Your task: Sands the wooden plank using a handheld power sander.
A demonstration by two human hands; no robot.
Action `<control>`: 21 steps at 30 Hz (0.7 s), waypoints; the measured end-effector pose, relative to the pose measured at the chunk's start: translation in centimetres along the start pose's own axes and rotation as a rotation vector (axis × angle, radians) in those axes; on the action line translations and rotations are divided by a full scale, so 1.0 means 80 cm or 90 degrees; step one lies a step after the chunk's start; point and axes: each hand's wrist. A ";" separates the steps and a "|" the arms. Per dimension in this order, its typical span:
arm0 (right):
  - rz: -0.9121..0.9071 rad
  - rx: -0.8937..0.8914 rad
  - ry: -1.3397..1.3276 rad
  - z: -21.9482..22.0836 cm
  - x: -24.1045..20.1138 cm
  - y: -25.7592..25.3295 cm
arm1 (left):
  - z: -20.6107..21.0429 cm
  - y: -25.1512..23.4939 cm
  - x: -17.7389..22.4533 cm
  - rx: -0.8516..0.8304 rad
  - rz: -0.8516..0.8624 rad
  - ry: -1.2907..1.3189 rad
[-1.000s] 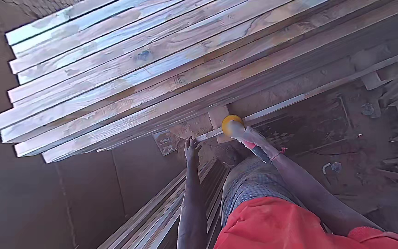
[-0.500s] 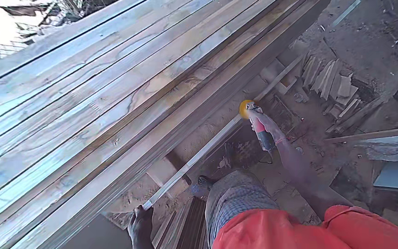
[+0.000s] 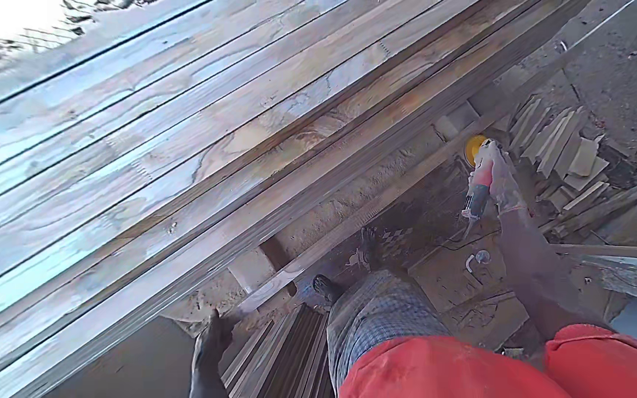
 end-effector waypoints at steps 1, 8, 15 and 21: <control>0.005 -0.033 0.019 0.007 0.006 0.025 | 0.011 -0.006 -0.001 0.007 -0.020 -0.019; 0.032 -0.225 0.254 0.147 0.125 0.163 | 0.048 -0.022 -0.010 0.031 -0.012 -0.230; -0.014 -0.513 0.454 0.325 0.283 0.393 | 0.032 -0.022 -0.029 -0.051 0.014 -0.116; -0.109 -0.625 0.695 0.451 0.355 0.541 | -0.016 0.007 -0.122 0.124 0.056 0.122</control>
Point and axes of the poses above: each hand's wrist, its own y-axis away from the middle knuckle, its own z-axis out of the palm, x = y × z, and after that the axes turned 2 degrees about -y, right-handed
